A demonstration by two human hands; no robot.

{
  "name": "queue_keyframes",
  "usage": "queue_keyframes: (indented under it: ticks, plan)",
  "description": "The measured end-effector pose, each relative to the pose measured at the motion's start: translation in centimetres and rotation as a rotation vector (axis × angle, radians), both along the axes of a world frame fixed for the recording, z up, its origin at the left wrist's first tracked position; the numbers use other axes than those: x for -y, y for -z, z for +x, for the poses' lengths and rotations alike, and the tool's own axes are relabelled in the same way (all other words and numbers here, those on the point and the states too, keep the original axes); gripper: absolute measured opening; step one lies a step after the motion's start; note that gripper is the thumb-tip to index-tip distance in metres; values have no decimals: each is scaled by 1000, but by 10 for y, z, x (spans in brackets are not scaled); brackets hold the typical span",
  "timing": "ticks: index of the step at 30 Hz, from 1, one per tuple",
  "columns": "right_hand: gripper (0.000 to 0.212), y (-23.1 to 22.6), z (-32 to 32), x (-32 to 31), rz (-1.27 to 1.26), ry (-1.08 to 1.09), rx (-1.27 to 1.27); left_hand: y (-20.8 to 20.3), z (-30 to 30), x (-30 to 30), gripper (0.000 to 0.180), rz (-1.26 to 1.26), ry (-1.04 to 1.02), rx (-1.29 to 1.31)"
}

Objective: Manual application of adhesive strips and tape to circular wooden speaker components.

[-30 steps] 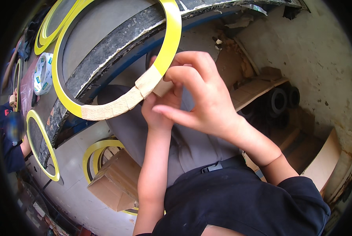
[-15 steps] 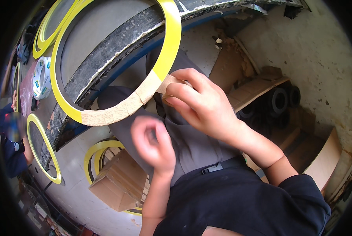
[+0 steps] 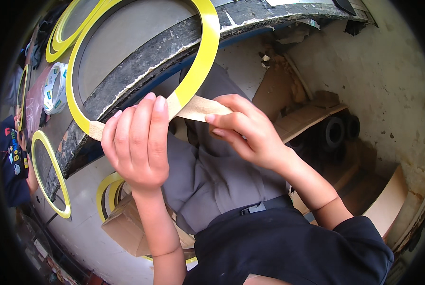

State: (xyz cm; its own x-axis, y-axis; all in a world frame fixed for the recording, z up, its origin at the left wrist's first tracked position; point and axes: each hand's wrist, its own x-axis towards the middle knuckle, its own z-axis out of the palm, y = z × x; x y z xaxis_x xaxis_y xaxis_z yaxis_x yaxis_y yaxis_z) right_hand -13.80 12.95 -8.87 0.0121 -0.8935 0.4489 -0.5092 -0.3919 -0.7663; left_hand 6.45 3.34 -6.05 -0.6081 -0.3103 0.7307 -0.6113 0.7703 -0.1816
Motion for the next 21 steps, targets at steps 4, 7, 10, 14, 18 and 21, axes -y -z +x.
queue_keyframes:
  ticks: [4,7,10,14,18,21]
  plan:
    - [28,16,4,10,5,-9,36,3,2,2,29,11,20,-5]
    - [30,5,3,-2,15,-9,-17,5,4,1,28,24,16,-7]
    - [32,-35,2,-15,8,24,-163,4,6,0,27,48,15,-2]
    - [35,-57,-2,-1,-172,71,-311,1,5,-2,26,104,42,-19]
    - [51,-81,-3,22,-255,9,-304,3,1,-4,27,151,22,-110]
    - [54,-88,-7,39,-346,-30,-350,4,-2,-5,28,217,84,-162]
